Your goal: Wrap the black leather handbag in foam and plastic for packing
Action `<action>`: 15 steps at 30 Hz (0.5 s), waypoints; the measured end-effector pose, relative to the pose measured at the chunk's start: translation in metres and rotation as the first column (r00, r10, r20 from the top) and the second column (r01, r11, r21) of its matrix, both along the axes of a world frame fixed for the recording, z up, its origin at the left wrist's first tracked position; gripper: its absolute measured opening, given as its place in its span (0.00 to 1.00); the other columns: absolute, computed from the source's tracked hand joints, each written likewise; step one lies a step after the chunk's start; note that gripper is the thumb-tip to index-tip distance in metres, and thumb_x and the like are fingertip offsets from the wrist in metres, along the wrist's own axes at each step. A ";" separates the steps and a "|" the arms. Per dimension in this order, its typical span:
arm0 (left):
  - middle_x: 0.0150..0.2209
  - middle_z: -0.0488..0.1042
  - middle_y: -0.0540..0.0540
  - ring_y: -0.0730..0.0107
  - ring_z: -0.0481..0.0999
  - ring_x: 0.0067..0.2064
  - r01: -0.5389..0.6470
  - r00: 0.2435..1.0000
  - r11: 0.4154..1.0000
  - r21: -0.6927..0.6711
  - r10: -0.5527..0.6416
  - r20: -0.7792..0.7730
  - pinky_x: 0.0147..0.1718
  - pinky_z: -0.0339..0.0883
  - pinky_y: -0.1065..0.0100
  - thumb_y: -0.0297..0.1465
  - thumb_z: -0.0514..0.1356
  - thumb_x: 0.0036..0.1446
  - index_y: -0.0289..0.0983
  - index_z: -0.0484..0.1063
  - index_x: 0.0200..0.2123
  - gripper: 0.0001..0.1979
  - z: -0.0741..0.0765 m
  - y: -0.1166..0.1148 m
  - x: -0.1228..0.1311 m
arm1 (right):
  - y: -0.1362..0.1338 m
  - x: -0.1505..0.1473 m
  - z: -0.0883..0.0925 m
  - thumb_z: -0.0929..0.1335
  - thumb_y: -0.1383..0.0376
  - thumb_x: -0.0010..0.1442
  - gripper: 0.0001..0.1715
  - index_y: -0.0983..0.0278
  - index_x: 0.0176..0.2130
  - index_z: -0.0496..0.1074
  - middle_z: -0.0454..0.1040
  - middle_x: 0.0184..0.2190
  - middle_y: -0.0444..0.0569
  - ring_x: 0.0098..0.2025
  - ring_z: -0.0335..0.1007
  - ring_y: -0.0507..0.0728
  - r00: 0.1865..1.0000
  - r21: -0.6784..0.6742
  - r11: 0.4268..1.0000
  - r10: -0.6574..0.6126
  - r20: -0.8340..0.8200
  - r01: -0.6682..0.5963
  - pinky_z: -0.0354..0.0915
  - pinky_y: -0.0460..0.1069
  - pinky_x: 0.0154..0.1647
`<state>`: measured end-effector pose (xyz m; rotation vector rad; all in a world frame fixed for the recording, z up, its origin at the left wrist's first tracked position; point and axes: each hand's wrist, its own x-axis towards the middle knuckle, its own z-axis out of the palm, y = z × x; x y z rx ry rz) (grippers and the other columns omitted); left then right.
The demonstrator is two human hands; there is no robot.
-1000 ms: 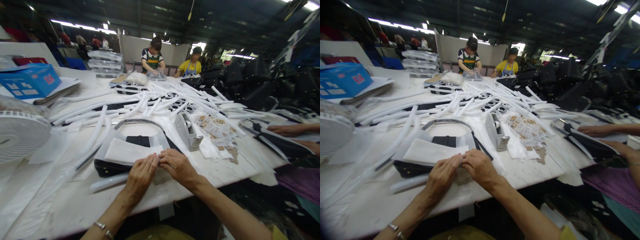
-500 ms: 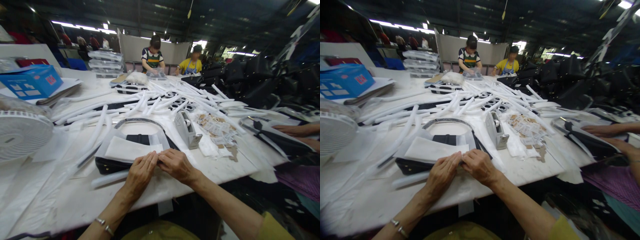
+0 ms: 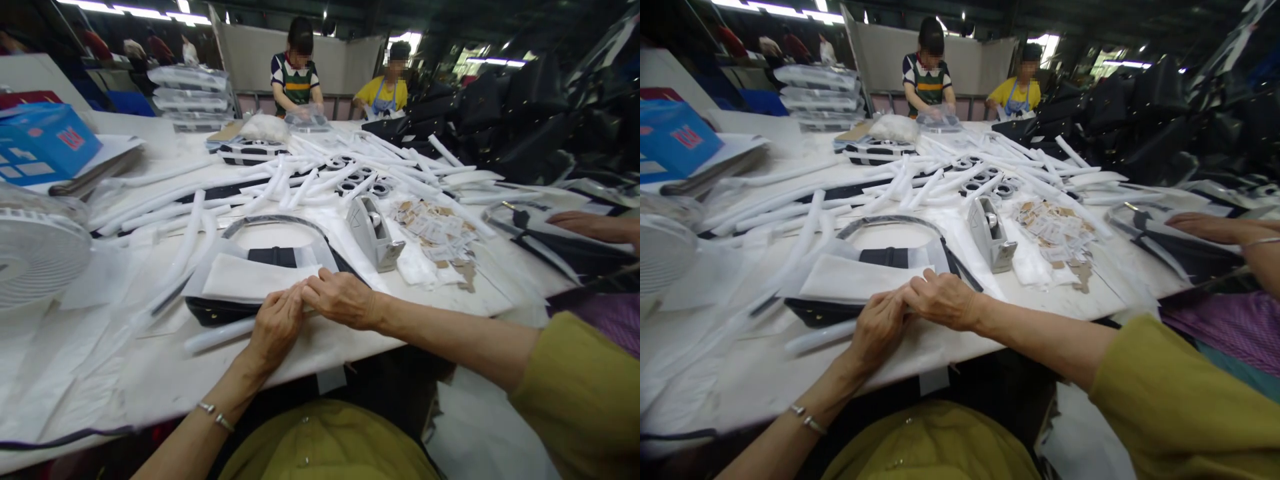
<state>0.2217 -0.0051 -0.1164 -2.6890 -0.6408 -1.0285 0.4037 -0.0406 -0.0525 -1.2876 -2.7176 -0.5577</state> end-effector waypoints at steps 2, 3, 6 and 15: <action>0.44 0.79 0.34 0.60 0.79 0.47 0.000 1.000 1.000 0.016 0.000 0.011 0.44 0.68 0.62 0.26 0.53 0.66 0.28 0.66 0.50 0.11 0.000 0.001 0.000 | 0.005 -0.001 0.000 0.57 0.70 0.69 0.11 0.64 0.39 0.67 0.71 0.33 0.51 0.35 0.65 0.59 1.000 -0.026 1.000 0.001 0.024 0.000 0.54 0.49 0.22; 0.44 0.79 0.34 0.60 0.79 0.47 -0.001 1.000 1.000 0.026 0.001 0.017 0.44 0.68 0.62 0.26 0.52 0.66 0.28 0.66 0.49 0.11 0.000 0.001 0.001 | 0.007 -0.003 -0.002 0.58 0.70 0.69 0.11 0.64 0.38 0.67 0.71 0.32 0.51 0.34 0.65 0.59 1.000 -0.028 0.999 -0.016 0.025 0.017 0.54 0.49 0.22; 0.45 0.79 0.34 0.60 0.78 0.47 0.008 1.000 0.997 0.073 -0.009 0.019 0.43 0.68 0.62 0.24 0.52 0.65 0.28 0.67 0.50 0.11 0.003 0.001 0.001 | 0.013 -0.004 -0.008 0.60 0.70 0.67 0.10 0.65 0.35 0.69 0.71 0.32 0.51 0.34 0.65 0.58 0.994 -0.018 0.995 -0.103 -0.036 0.103 0.59 0.49 0.27; 0.51 0.77 0.40 0.63 0.76 0.50 -0.029 0.999 0.999 0.024 0.030 -0.031 0.45 0.66 0.63 0.22 0.52 0.65 0.35 0.72 0.48 0.12 0.003 -0.004 0.002 | -0.020 0.037 0.010 0.71 0.72 0.56 0.13 0.62 0.42 0.70 0.74 0.39 0.47 0.42 0.70 0.55 0.813 -0.350 0.937 -0.212 -0.543 0.011 0.66 0.50 0.46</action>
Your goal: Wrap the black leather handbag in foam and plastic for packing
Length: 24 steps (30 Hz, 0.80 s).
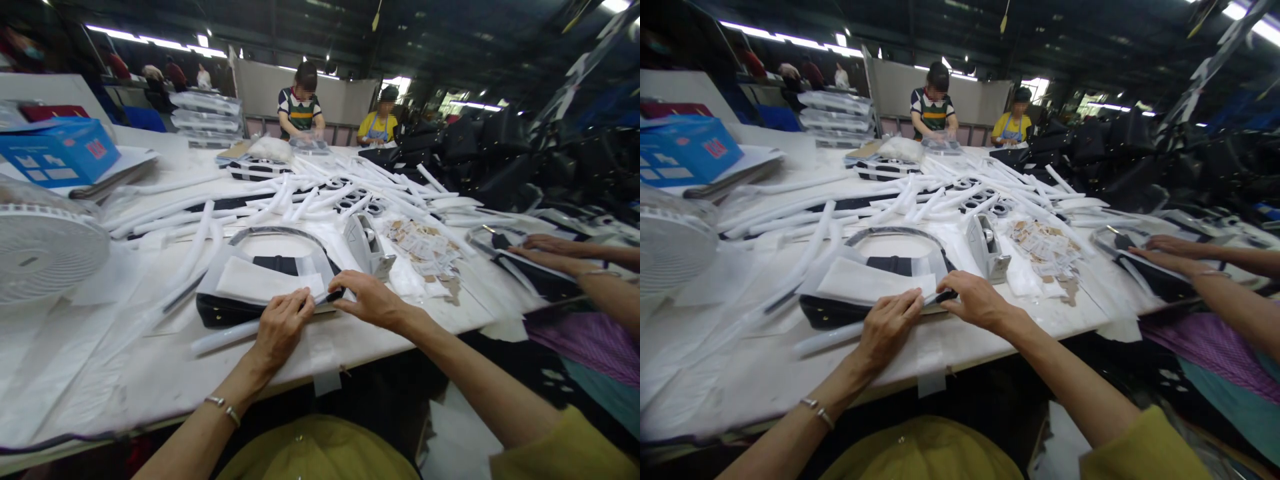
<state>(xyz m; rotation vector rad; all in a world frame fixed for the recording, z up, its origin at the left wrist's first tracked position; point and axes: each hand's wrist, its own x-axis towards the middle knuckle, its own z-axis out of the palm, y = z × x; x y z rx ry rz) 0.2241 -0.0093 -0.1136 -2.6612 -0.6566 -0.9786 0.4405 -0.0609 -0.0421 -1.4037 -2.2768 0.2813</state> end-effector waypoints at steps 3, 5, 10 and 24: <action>0.50 0.77 0.41 0.63 0.77 0.49 -0.009 1.000 1.000 -0.001 0.009 0.001 0.45 0.66 0.63 0.22 0.53 0.64 0.35 0.72 0.47 0.12 -0.001 0.000 0.001 | -0.010 -0.005 -0.017 0.73 0.69 0.54 0.15 0.62 0.42 0.70 0.73 0.44 0.51 0.48 0.67 0.60 0.998 0.160 0.986 -0.050 0.042 0.043 0.64 0.54 0.50; 0.50 0.77 0.41 0.63 0.77 0.48 -0.008 1.000 1.000 0.011 0.008 0.003 0.45 0.66 0.63 0.21 0.54 0.64 0.35 0.72 0.47 0.12 -0.001 0.000 0.001 | -0.008 -0.014 -0.036 0.71 0.69 0.56 0.08 0.63 0.38 0.70 0.73 0.39 0.51 0.44 0.67 0.60 0.992 0.268 0.959 -0.112 0.060 0.092 0.63 0.54 0.46; 0.51 0.77 0.41 0.61 0.76 0.50 0.005 1.000 0.999 0.039 -0.005 -0.013 0.47 0.65 0.62 0.21 0.54 0.63 0.35 0.72 0.47 0.12 -0.001 0.000 0.002 | 0.001 -0.021 -0.058 0.65 0.71 0.60 0.05 0.63 0.33 0.68 0.70 0.30 0.48 0.36 0.66 0.58 0.984 0.355 0.922 -0.178 0.026 0.157 0.64 0.52 0.40; 0.51 0.76 0.43 0.57 0.71 0.56 -0.016 1.000 1.000 0.023 0.016 -0.002 0.55 0.61 0.56 0.21 0.54 0.62 0.38 0.73 0.47 0.13 -0.002 -0.001 0.001 | -0.084 -0.038 -0.078 0.62 0.73 0.61 0.25 0.64 0.58 0.65 0.69 0.58 0.54 0.65 0.56 0.61 0.973 0.196 0.966 0.130 0.189 -0.167 0.53 0.63 0.67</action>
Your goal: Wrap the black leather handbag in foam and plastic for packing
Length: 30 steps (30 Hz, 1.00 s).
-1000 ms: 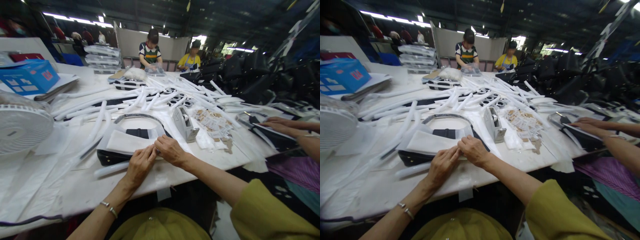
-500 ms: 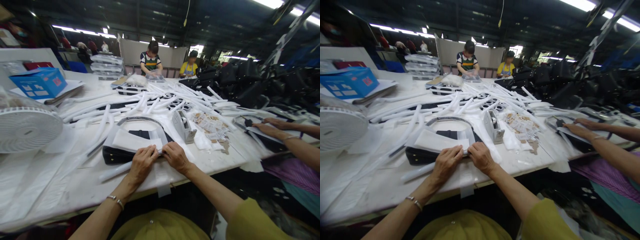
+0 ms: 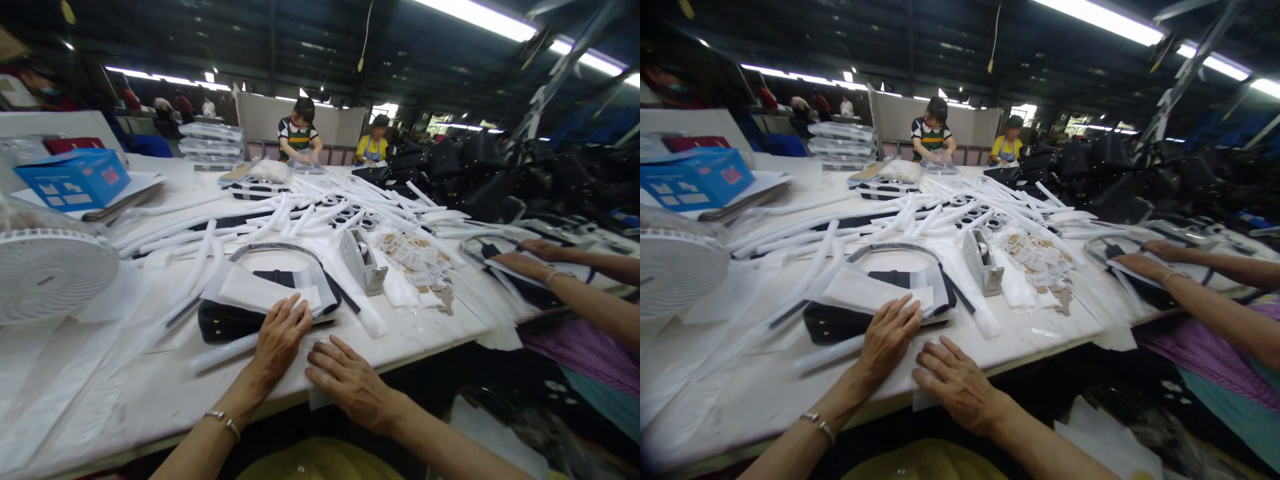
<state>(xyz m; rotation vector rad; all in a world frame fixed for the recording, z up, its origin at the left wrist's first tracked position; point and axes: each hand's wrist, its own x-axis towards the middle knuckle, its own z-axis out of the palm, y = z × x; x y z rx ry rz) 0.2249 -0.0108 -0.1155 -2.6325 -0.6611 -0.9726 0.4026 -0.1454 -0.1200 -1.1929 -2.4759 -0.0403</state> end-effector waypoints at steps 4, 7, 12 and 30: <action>0.52 0.76 0.43 0.63 0.75 0.53 0.022 1.000 1.000 -0.007 -0.022 0.002 0.53 0.63 0.60 0.19 0.51 0.62 0.37 0.73 0.47 0.16 0.001 0.002 0.000 | 0.015 -0.012 -0.005 0.59 0.75 0.62 0.17 0.65 0.47 0.70 0.79 0.44 0.53 0.52 0.72 0.57 0.973 0.105 0.994 0.050 -0.227 -0.027 0.60 0.60 0.63; 0.51 0.77 0.43 0.63 0.75 0.52 0.012 1.000 1.000 -0.015 -0.011 0.010 0.51 0.64 0.61 0.18 0.51 0.61 0.38 0.74 0.46 0.16 0.002 0.002 0.000 | 0.021 -0.014 0.003 0.58 0.76 0.62 0.16 0.63 0.43 0.70 0.80 0.37 0.52 0.44 0.76 0.54 0.937 0.082 0.995 0.078 -0.339 -0.053 0.68 0.53 0.55; 0.50 0.78 0.45 0.64 0.76 0.51 0.005 0.999 0.999 -0.033 -0.003 0.054 0.50 0.64 0.62 0.19 0.50 0.63 0.38 0.74 0.45 0.16 -0.001 0.002 0.002 | 0.020 -0.013 0.014 0.59 0.75 0.62 0.15 0.64 0.41 0.70 0.78 0.34 0.53 0.39 0.76 0.57 0.941 -0.018 0.993 0.102 -0.323 -0.114 0.72 0.49 0.42; 0.53 0.74 0.41 0.60 0.68 0.58 -0.020 0.996 0.991 -0.130 0.031 0.089 0.57 0.59 0.59 0.26 0.45 0.68 0.38 0.75 0.44 0.17 -0.005 -0.009 -0.003 | 0.130 0.008 0.076 0.68 0.65 0.63 0.07 0.62 0.37 0.79 0.82 0.32 0.44 0.33 0.78 0.51 0.892 -0.269 0.956 -0.020 -0.451 -0.115 0.69 0.42 0.37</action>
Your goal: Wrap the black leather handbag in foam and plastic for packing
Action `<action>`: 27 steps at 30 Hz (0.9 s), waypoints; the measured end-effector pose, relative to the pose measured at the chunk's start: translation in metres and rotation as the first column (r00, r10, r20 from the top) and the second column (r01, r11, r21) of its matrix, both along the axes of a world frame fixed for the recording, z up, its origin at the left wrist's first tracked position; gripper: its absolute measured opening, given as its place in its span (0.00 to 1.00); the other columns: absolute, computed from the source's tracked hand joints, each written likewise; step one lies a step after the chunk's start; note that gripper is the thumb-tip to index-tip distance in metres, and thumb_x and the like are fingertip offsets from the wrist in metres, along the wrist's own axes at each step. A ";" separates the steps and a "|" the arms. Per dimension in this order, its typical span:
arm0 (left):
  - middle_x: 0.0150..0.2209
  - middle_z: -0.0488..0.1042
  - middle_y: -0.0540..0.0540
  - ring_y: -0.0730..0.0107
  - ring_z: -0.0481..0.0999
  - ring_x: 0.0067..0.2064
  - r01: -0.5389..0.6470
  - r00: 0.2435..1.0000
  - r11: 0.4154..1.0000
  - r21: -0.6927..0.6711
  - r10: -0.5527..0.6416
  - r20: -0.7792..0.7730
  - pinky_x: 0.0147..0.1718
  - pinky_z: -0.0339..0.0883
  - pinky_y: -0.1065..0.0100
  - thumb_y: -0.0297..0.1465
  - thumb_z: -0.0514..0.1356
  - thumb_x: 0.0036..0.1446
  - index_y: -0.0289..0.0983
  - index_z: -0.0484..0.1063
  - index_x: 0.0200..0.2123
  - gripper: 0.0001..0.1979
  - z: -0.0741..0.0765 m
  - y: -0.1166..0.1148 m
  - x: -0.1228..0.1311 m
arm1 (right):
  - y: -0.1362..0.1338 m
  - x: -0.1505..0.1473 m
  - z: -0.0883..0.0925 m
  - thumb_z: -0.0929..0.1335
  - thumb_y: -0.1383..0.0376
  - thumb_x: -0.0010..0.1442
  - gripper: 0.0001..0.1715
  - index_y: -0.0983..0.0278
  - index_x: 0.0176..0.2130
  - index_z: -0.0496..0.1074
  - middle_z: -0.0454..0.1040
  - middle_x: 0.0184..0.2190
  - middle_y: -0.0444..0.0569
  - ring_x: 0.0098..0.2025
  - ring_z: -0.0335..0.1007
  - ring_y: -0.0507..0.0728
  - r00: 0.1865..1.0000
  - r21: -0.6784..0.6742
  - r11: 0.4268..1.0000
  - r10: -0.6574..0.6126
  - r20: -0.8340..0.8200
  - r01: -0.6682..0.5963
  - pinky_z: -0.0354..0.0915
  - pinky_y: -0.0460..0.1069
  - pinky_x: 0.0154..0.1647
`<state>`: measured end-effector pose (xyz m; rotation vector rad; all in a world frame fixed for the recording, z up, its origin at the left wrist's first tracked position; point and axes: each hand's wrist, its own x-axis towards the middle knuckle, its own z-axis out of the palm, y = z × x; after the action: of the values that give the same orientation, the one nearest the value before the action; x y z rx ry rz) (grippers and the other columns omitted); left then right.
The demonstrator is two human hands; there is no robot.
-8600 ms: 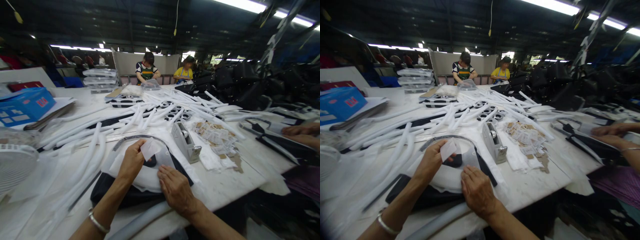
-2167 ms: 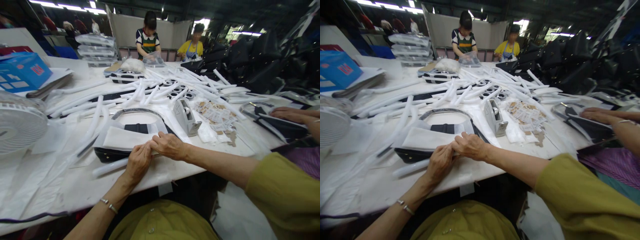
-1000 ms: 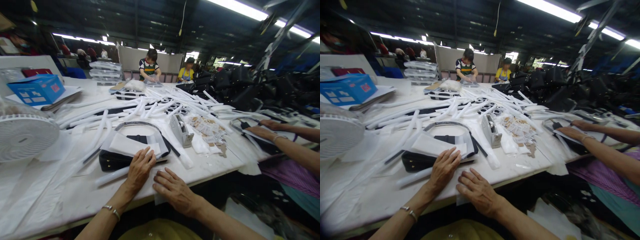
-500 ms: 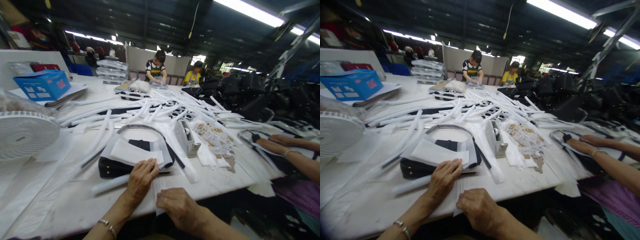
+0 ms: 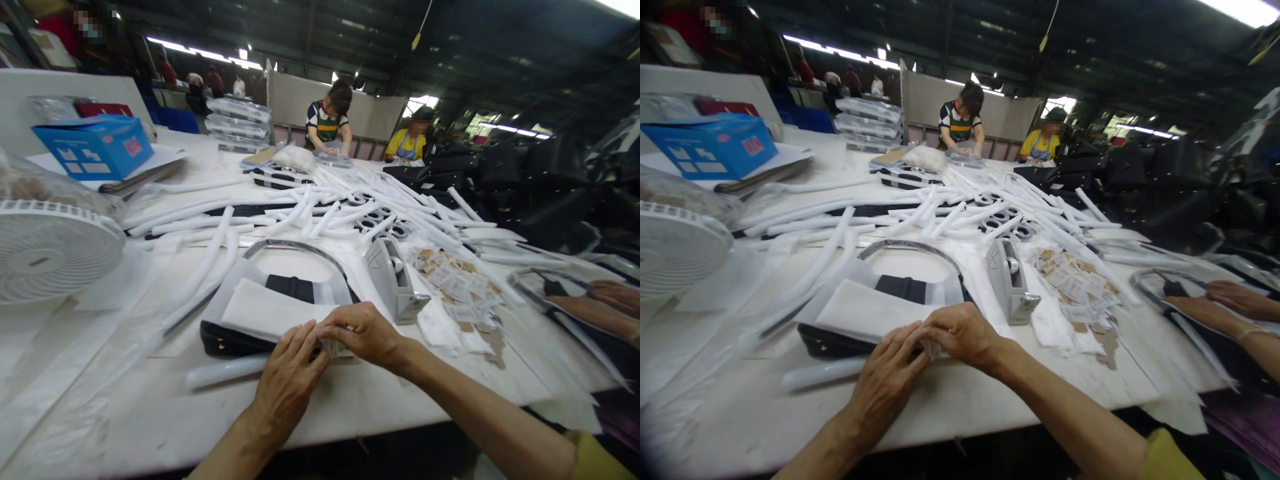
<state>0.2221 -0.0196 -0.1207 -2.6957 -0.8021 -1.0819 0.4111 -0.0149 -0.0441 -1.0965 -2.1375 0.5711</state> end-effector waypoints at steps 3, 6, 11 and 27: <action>0.52 0.74 0.39 0.58 0.69 0.58 -0.039 0.999 0.999 -0.032 0.039 -0.011 0.58 0.59 0.57 0.24 0.48 0.65 0.37 0.75 0.44 0.16 0.000 -0.004 -0.001 | 0.012 -0.001 -0.005 0.70 0.66 0.62 0.06 0.62 0.34 0.79 0.80 0.29 0.45 0.31 0.76 0.51 0.998 -0.010 0.998 -0.062 -0.015 0.062 0.68 0.43 0.35; 0.50 0.76 0.40 0.60 0.70 0.56 -0.011 1.000 0.998 -0.064 0.013 0.028 0.60 0.57 0.58 0.22 0.50 0.63 0.32 0.73 0.49 0.16 0.002 -0.007 -0.001 | 0.020 -0.001 -0.012 0.71 0.68 0.59 0.06 0.63 0.31 0.80 0.77 0.28 0.45 0.31 0.73 0.51 0.990 -0.058 0.989 -0.139 -0.030 0.137 0.67 0.45 0.35; 0.51 0.76 0.38 0.59 0.70 0.57 0.033 0.996 0.991 -0.132 -0.022 0.083 0.60 0.56 0.58 0.22 0.55 0.60 0.30 0.72 0.50 0.16 0.006 -0.007 -0.001 | 0.024 0.002 -0.027 0.74 0.69 0.56 0.05 0.63 0.27 0.79 0.73 0.26 0.44 0.30 0.70 0.51 0.934 -0.286 0.919 -0.324 -0.151 0.272 0.64 0.46 0.33; 0.49 0.77 0.36 0.56 0.72 0.55 0.023 0.999 0.997 -0.080 -0.018 0.050 0.55 0.60 0.57 0.20 0.55 0.62 0.32 0.73 0.52 0.16 0.001 -0.002 0.001 | 0.032 0.000 -0.041 0.76 0.67 0.50 0.05 0.62 0.24 0.78 0.70 0.23 0.41 0.30 0.66 0.51 0.878 -0.401 0.834 -0.460 -0.128 0.379 0.61 0.45 0.32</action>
<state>0.2234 -0.0219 -0.1199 -2.7591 -0.8457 -1.1495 0.4115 0.0172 -0.0848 -1.5775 -1.5571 0.8514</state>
